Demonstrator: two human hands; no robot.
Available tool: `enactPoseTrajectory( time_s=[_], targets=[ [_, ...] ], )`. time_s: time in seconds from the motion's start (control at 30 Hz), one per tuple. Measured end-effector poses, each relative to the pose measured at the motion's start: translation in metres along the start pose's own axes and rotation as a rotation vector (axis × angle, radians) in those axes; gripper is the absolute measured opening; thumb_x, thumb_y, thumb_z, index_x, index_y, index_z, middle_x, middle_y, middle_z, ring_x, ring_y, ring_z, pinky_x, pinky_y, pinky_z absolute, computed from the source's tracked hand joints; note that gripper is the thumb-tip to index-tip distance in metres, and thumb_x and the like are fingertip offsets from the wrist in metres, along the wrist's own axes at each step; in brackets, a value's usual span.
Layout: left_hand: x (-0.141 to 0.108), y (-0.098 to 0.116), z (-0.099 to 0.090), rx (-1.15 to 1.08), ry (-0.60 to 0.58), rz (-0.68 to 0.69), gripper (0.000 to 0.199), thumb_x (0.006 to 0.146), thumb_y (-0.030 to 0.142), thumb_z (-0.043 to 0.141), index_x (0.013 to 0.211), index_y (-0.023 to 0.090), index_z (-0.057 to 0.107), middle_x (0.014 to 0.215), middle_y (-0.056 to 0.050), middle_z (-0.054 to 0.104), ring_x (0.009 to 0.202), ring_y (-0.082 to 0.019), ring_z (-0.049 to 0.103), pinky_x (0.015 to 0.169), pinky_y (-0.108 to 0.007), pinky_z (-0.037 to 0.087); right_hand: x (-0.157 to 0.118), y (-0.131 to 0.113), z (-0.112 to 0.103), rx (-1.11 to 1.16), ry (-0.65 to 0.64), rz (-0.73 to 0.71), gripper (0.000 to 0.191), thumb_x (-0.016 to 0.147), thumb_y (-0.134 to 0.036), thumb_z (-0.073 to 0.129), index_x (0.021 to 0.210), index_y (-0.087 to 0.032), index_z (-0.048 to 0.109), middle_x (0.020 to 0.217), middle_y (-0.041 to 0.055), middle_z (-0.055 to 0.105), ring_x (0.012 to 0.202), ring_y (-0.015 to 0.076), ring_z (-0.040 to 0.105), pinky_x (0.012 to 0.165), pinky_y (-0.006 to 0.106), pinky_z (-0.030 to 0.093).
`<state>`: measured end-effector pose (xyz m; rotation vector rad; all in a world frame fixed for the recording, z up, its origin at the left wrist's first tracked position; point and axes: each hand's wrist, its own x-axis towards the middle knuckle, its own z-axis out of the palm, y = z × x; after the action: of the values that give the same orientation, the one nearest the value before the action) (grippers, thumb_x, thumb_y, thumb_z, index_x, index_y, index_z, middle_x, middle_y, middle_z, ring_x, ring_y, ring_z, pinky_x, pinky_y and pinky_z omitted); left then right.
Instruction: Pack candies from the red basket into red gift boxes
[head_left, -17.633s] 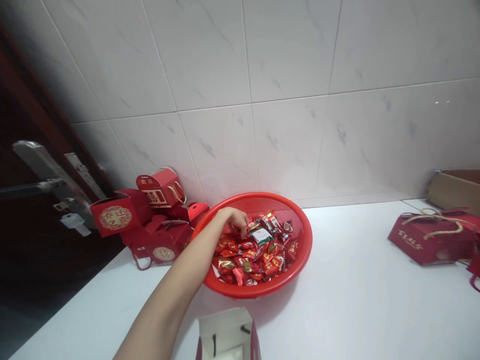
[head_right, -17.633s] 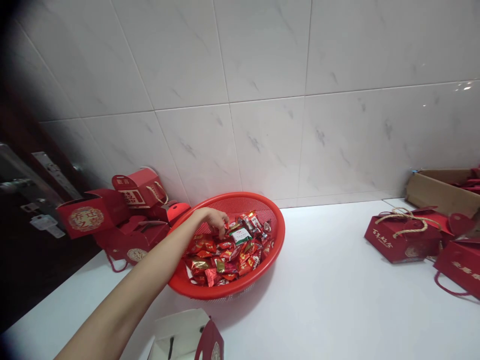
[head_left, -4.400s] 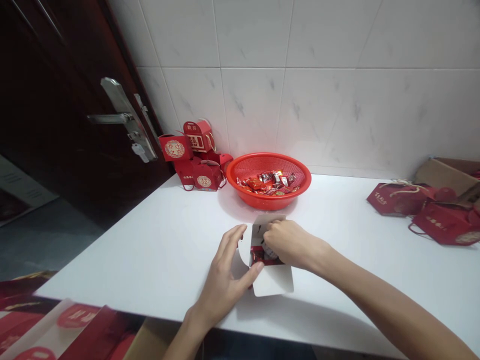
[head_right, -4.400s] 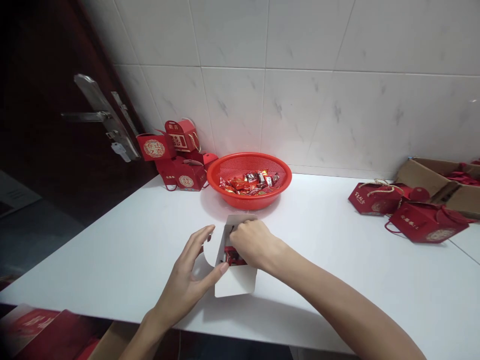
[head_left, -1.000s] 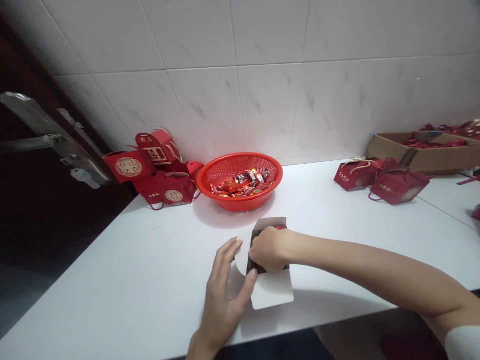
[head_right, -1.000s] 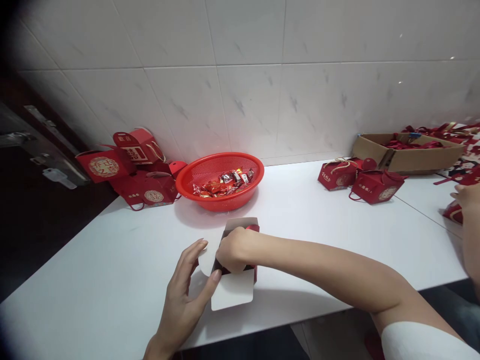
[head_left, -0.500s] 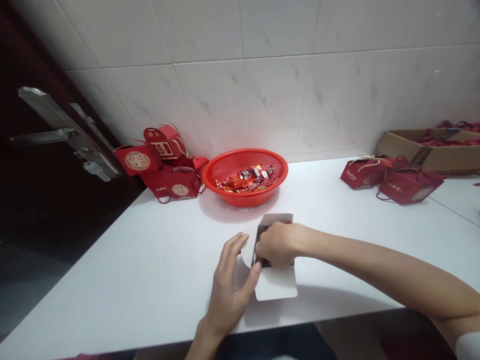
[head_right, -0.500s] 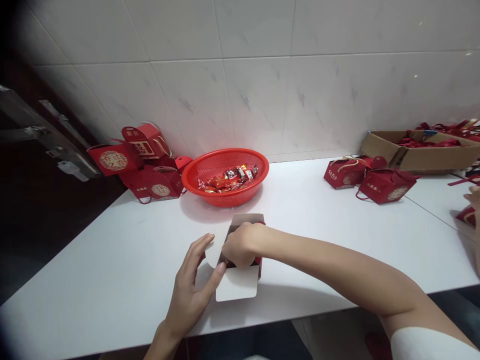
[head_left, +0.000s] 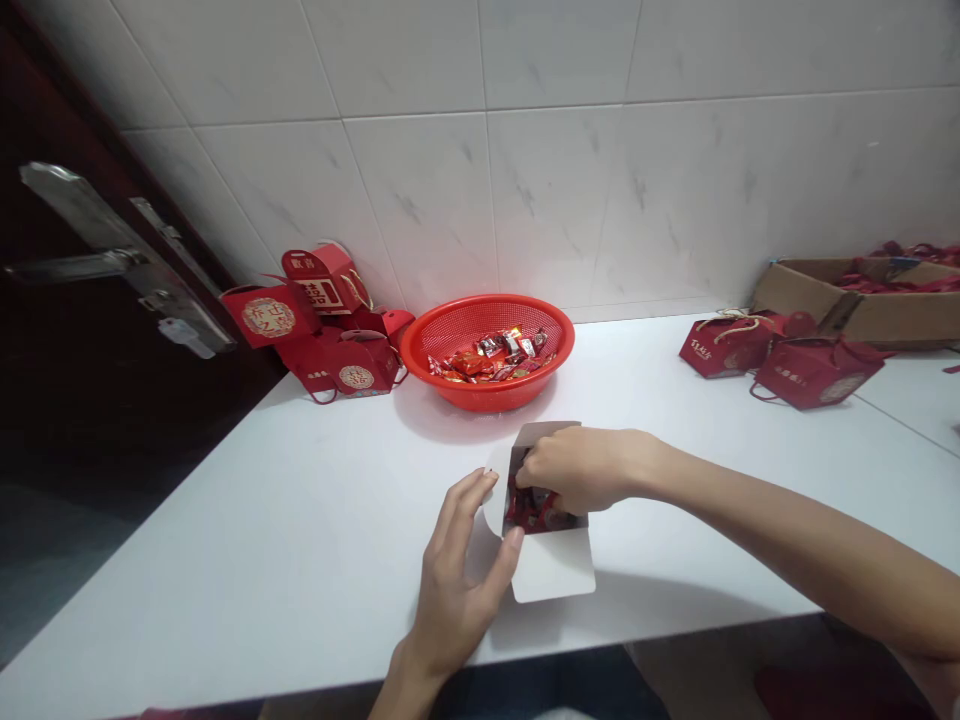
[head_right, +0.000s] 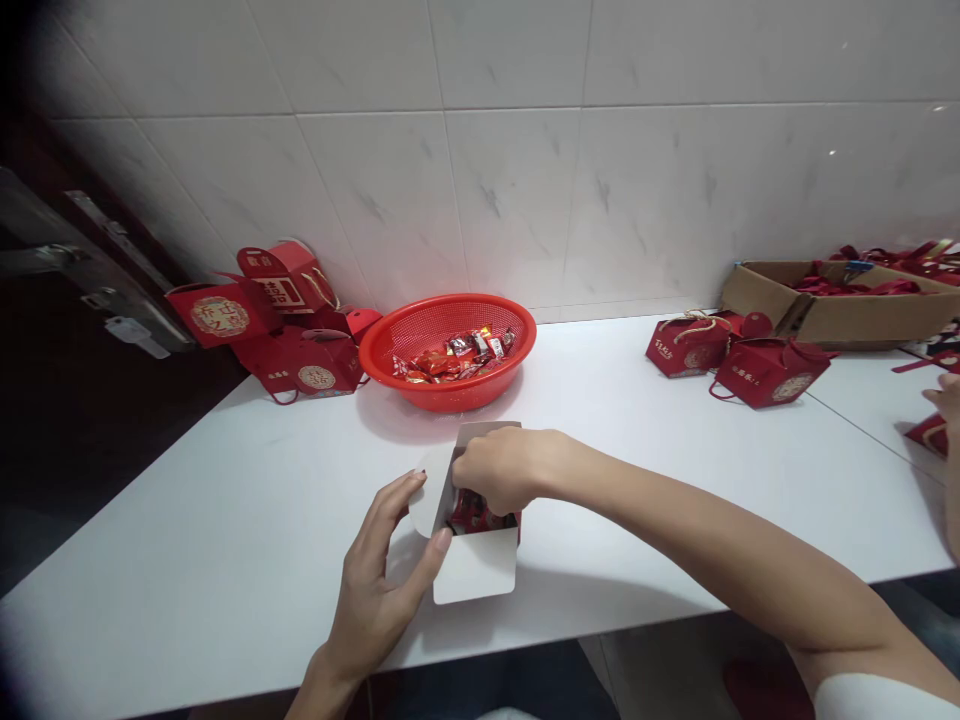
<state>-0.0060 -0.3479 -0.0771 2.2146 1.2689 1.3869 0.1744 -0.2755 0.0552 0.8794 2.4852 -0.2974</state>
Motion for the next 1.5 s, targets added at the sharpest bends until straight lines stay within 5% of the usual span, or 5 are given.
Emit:
enactPoseTrajectory(
  time_s=[0.23, 0.73, 0.93, 1.17, 1.5],
  targets=[
    [-0.009, 0.001, 0.001, 0.013, 0.044, 0.051, 0.046, 0.093, 0.019, 0.063, 0.137, 0.023, 0.052, 0.129, -0.012, 0.061, 0.123, -0.026, 0.061, 0.099, -0.040, 0.057, -0.019, 0.006, 0.005, 0.098, -0.053, -0.039, 0.033, 0.081, -0.004, 0.055, 0.103, -0.017, 0.076, 0.088, 0.0086, 0.075, 0.066, 0.0172, 0.060, 0.053, 0.028, 0.029],
    [-0.004, 0.005, 0.004, -0.019, -0.007, 0.031, 0.047, 0.093, 0.020, 0.062, 0.139, 0.025, 0.050, 0.130, -0.012, 0.061, 0.124, -0.027, 0.060, 0.100, -0.042, 0.056, 0.001, -0.009, 0.005, -0.028, -0.208, -0.024, 0.025, 0.081, -0.010, 0.058, 0.097, -0.013, 0.077, 0.086, 0.0132, 0.076, 0.075, 0.0244, 0.068, 0.055, 0.029, 0.038],
    [-0.004, 0.004, 0.005, -0.029, -0.010, 0.036, 0.048, 0.093, 0.020, 0.061, 0.139, 0.025, 0.049, 0.130, -0.012, 0.061, 0.124, -0.027, 0.060, 0.100, -0.042, 0.056, 0.008, -0.004, 0.006, 0.053, -0.102, -0.145, 0.032, 0.077, -0.003, 0.056, 0.099, -0.014, 0.077, 0.087, 0.0099, 0.076, 0.073, 0.0213, 0.066, 0.054, 0.028, 0.036],
    [-0.002, 0.006, 0.006, -0.041, -0.024, 0.035, 0.048, 0.093, 0.020, 0.062, 0.139, 0.025, 0.050, 0.131, -0.012, 0.061, 0.125, -0.027, 0.060, 0.101, -0.041, 0.056, 0.009, -0.010, 0.008, -0.019, -0.143, -0.049, 0.031, 0.079, -0.004, 0.057, 0.103, -0.011, 0.075, 0.089, 0.0134, 0.076, 0.082, 0.0261, 0.070, 0.058, 0.029, 0.041],
    [-0.001, 0.006, 0.007, -0.026, -0.002, 0.026, 0.046, 0.093, 0.023, 0.062, 0.138, 0.025, 0.051, 0.130, -0.012, 0.062, 0.122, -0.028, 0.062, 0.099, -0.045, 0.057, -0.002, -0.004, 0.008, 0.052, 0.102, 0.063, 0.028, 0.083, -0.005, 0.057, 0.104, -0.010, 0.074, 0.098, 0.0182, 0.074, 0.087, 0.0266, 0.071, 0.058, 0.027, 0.042]
  ],
)
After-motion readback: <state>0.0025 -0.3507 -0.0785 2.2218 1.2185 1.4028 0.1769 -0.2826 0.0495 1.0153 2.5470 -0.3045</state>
